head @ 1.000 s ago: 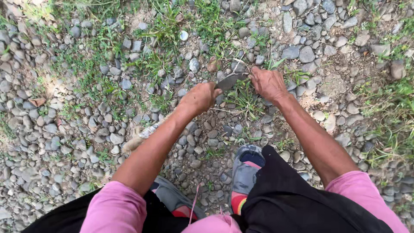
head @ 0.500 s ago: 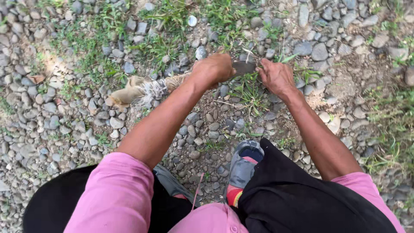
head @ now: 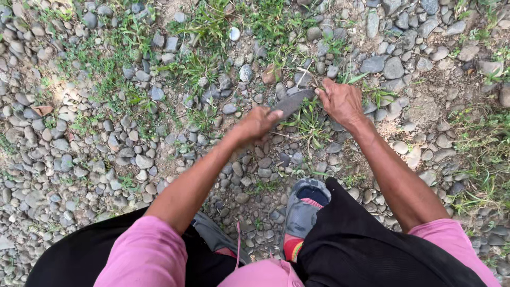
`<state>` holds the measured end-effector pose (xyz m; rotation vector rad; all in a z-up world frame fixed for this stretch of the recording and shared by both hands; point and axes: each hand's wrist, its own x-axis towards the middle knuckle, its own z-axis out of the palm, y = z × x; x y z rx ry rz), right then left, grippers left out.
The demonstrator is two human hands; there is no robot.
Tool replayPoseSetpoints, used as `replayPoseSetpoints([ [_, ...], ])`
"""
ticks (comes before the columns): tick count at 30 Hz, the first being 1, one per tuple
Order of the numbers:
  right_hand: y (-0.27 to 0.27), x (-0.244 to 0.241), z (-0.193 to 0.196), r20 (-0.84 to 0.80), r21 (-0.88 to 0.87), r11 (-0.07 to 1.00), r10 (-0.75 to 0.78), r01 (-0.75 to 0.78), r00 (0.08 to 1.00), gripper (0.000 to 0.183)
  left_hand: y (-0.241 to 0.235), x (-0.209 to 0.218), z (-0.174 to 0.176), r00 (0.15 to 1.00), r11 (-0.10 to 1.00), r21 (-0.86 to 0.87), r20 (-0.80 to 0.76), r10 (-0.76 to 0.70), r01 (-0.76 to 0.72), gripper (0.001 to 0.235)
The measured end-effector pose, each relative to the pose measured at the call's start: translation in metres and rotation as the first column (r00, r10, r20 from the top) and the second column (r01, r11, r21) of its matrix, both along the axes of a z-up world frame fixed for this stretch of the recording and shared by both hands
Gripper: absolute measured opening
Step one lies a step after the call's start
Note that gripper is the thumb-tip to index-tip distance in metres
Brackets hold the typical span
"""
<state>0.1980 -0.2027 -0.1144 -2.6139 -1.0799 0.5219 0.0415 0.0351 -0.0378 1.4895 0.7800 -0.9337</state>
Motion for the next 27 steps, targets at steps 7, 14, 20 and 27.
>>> replayPoseSetpoints([
  [7, 0.006, -0.015, 0.010, -0.067, -0.066, 0.988, -0.141, 0.137, 0.988, 0.025, -0.013, -0.021, 0.003, 0.987, 0.974, -0.162, -0.011, 0.158, -0.158, 0.046],
  [14, 0.010, -0.016, 0.008, 0.045, -0.012, 0.993, -0.119, 0.119, 0.992, 0.020, -0.017, -0.022, -0.019, 0.981, 0.966, -0.230, 0.123, 0.149, -0.118, 0.037],
  [20, 0.012, -0.029, 0.029, -0.053, -0.007, 0.972, -0.235, 0.235, 0.971, 0.016, -0.032, -0.025, -0.021, 0.788, 0.847, 0.531, 0.518, -0.333, 0.009, 0.042],
  [27, -0.052, -0.015, 0.076, 0.221, 0.032, 0.972, -0.234, 0.233, 0.947, 0.031, -0.128, -0.015, 0.019, 0.788, 0.936, 0.231, 0.507, -0.348, 0.265, 0.048],
])
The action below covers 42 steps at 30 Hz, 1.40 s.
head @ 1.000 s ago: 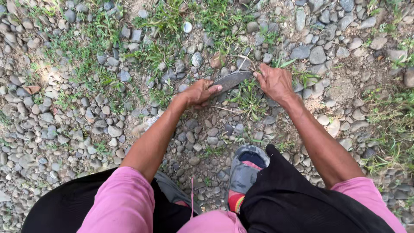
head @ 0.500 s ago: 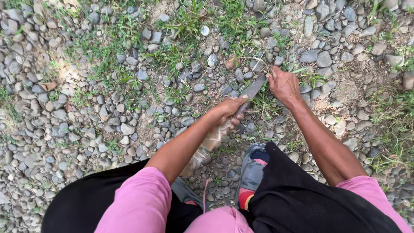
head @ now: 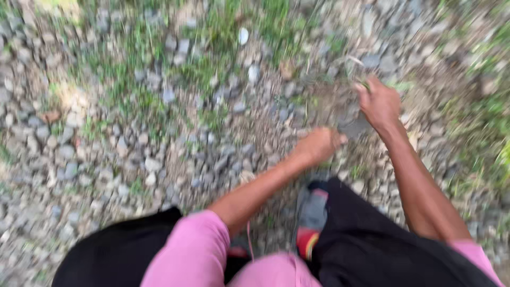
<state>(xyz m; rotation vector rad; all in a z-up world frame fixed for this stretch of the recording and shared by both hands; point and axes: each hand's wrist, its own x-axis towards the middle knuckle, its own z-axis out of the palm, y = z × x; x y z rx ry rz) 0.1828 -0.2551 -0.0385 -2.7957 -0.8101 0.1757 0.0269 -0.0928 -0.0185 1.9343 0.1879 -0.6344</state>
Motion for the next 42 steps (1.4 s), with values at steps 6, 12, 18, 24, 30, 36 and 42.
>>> replayPoseSetpoints([
  [6, -0.115, 0.028, 0.015, -0.160, -0.229, 0.900, -0.410, 0.370, 0.898, 0.026, 0.001, -0.006, -0.005, 0.990, 1.000, 0.014, -0.140, -0.021, 0.023, 0.043],
  [12, -0.245, 0.055, -0.038, -0.101, 0.334, 0.644, -0.701, 0.688, 0.706, 0.032, 0.144, -0.020, 0.002, 0.999, 0.833, 0.552, 0.038, 0.021, -0.039, 0.031],
  [18, -0.256, 0.065, 0.040, -0.206, -0.109, 0.768, -0.639, 0.631, 0.742, 0.059, 0.171, -0.042, 0.030, 0.988, 0.869, 0.475, 0.009, 0.154, -0.139, 0.038],
  [24, -0.044, -0.003, 0.012, -0.007, -0.286, 0.951, 0.124, -0.121, 0.992, 0.022, 0.131, -0.038, 0.013, 0.981, 0.913, 0.381, -0.062, 0.184, -0.147, 0.037],
  [30, 0.050, 0.000, 0.023, -0.275, -0.440, 0.896, -0.197, 0.059, 0.941, 0.065, 0.128, -0.046, 0.017, 0.983, 0.916, 0.395, -0.128, 0.133, -0.072, 0.040],
  [36, 0.001, 0.044, -0.061, -0.024, -0.518, 0.854, -0.065, 0.043, 0.998, 0.054, 0.137, -0.061, 0.011, 0.983, 0.908, 0.395, -0.057, 0.174, -0.138, 0.038],
  [42, -0.010, 0.067, -0.062, -0.323, -0.565, 0.825, -0.199, -0.020, 0.925, 0.051, 0.131, -0.065, 0.016, 0.972, 0.921, 0.364, -0.130, 0.197, -0.138, 0.039],
])
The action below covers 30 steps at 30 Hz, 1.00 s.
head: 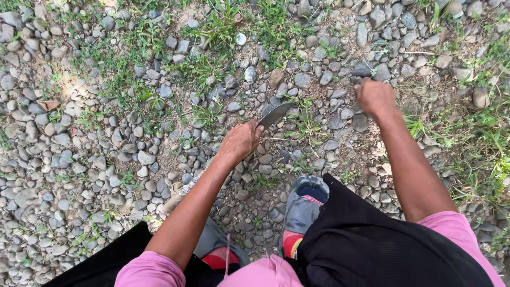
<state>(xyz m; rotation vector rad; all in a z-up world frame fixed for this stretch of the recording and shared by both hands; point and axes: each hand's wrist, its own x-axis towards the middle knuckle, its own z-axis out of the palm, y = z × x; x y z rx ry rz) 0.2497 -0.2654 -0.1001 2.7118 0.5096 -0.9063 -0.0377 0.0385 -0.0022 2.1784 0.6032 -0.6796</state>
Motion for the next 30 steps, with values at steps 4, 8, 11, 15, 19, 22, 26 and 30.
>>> replayPoseSetpoints([
  [4, -0.016, -0.001, 0.014, -0.076, 0.255, 0.965, -0.047, 0.065, 0.996, 0.032, 0.004, 0.006, 0.006, 0.998, 0.998, 0.056, 0.043, -0.044, 0.041, 0.038],
  [8, -0.015, -0.018, -0.003, 0.099, 0.240, 0.949, 0.188, -0.206, 0.977, 0.027, -0.003, 0.001, 0.004, 0.997, 0.992, 0.110, 0.039, -0.062, 0.057, 0.037],
  [11, -0.035, -0.036, 0.003, 0.243, 0.374, 0.874, 0.231, -0.311, 0.942, 0.023, 0.002, 0.010, -0.008, 0.984, 0.993, 0.119, -0.178, 0.008, 0.013, 0.042],
  [15, -0.090, -0.025, 0.037, 0.411, 0.524, 0.839, -0.098, -0.147, 0.906, 0.020, 0.031, 0.009, -0.026, 0.986, 0.970, 0.236, 0.164, 0.013, -0.052, 0.034],
  [19, -0.129, -0.023, 0.104, 0.365, 0.105, 0.994, -0.063, 0.026, 0.929, 0.046, 0.035, 0.003, -0.025, 0.964, 0.985, 0.170, 0.267, -0.020, -0.027, 0.036],
  [22, -0.063, -0.044, 0.106, 0.233, -0.028, 0.999, 0.024, -0.018, 0.972, 0.053, 0.022, 0.023, -0.011, 0.943, 0.984, 0.159, 0.307, -0.131, 0.084, 0.034],
  [26, 0.020, -0.092, 0.075, 0.270, 0.370, 0.889, 0.175, -0.270, 0.947, 0.023, -0.008, 0.018, -0.027, 0.979, 0.986, 0.150, 0.178, -0.098, 0.071, 0.035],
  [30, 0.050, -0.099, 0.066, 0.359, 0.533, 0.727, 0.270, -0.433, 0.894, 0.014, -0.002, 0.022, -0.034, 0.971, 0.958, 0.281, 0.210, -0.118, 0.056, 0.028],
])
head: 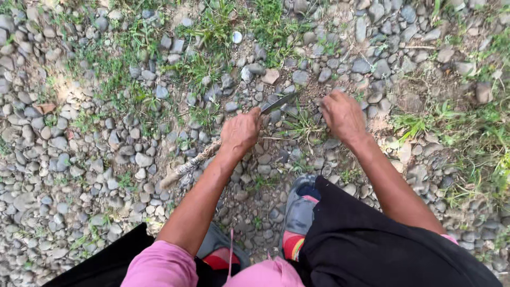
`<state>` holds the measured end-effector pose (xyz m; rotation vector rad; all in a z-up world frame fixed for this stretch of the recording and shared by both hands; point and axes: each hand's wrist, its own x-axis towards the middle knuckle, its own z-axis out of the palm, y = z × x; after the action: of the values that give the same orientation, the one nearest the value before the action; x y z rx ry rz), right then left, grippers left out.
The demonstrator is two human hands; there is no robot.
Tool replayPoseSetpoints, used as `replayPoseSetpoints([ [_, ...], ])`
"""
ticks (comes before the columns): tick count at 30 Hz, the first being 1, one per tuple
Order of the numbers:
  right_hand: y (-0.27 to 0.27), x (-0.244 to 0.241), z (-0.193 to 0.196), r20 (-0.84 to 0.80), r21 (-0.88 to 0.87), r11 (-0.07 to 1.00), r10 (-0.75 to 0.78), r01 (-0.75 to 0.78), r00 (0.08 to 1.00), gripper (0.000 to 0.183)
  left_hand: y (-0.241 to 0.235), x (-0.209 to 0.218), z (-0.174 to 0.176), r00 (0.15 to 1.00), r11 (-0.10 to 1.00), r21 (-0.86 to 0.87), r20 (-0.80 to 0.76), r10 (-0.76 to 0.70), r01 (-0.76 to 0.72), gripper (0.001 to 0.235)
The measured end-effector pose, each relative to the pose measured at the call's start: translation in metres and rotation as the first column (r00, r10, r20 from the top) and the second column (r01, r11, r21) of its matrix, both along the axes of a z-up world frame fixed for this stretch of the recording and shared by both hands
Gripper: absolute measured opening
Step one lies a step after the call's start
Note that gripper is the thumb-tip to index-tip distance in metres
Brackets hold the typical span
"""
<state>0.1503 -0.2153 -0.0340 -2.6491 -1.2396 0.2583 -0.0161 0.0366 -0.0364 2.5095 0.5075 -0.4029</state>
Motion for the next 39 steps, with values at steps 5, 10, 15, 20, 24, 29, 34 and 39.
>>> replayPoseSetpoints([
  [5, 0.013, -0.007, -0.014, -0.046, 0.153, 0.988, 0.027, -0.019, 0.999, 0.010, 0.001, -0.015, 0.005, 0.933, 0.922, -0.184, 0.056, 0.356, -0.341, 0.031],
  [10, 0.038, -0.004, -0.026, -0.003, 0.313, 0.944, 0.110, -0.103, 0.994, 0.031, 0.042, -0.005, 0.052, 0.922, 0.942, -0.107, -0.264, 0.282, -0.318, 0.043],
  [15, 0.050, 0.006, -0.049, -0.028, 0.203, 0.974, 0.105, -0.097, 0.994, 0.014, 0.027, 0.000, 0.099, 0.887, 0.940, -0.229, -0.442, 0.131, -0.253, 0.045],
  [20, 0.049, 0.011, -0.064, 0.000, 0.193, 0.965, 0.183, -0.179, 0.983, 0.012, 0.012, 0.005, 0.094, 0.829, 0.829, -0.369, -0.527, 0.186, -0.420, 0.044],
  [24, 0.047, 0.006, -0.070, -0.122, 0.374, 0.927, 0.086, -0.034, 0.989, 0.012, 0.002, 0.009, 0.077, 0.843, 0.775, -0.434, -0.487, 0.228, -0.460, 0.043],
  [29, 0.046, 0.007, -0.071, -0.143, 0.402, 0.916, 0.063, 0.000, 0.988, 0.017, -0.014, 0.029, 0.064, 0.788, 0.778, -0.378, -0.571, 0.231, -0.502, 0.048],
  [34, 0.045, 0.009, -0.068, -0.102, 0.463, 0.886, 0.094, -0.036, 0.990, 0.021, -0.022, 0.028, 0.054, 0.893, 0.887, -0.305, -0.398, 0.211, -0.345, 0.044],
  [39, 0.044, 0.006, -0.063, -0.141, 0.448, 0.894, 0.082, -0.010, 0.987, 0.017, -0.012, 0.034, 0.016, 0.886, 0.879, -0.345, -0.434, 0.161, -0.329, 0.046],
])
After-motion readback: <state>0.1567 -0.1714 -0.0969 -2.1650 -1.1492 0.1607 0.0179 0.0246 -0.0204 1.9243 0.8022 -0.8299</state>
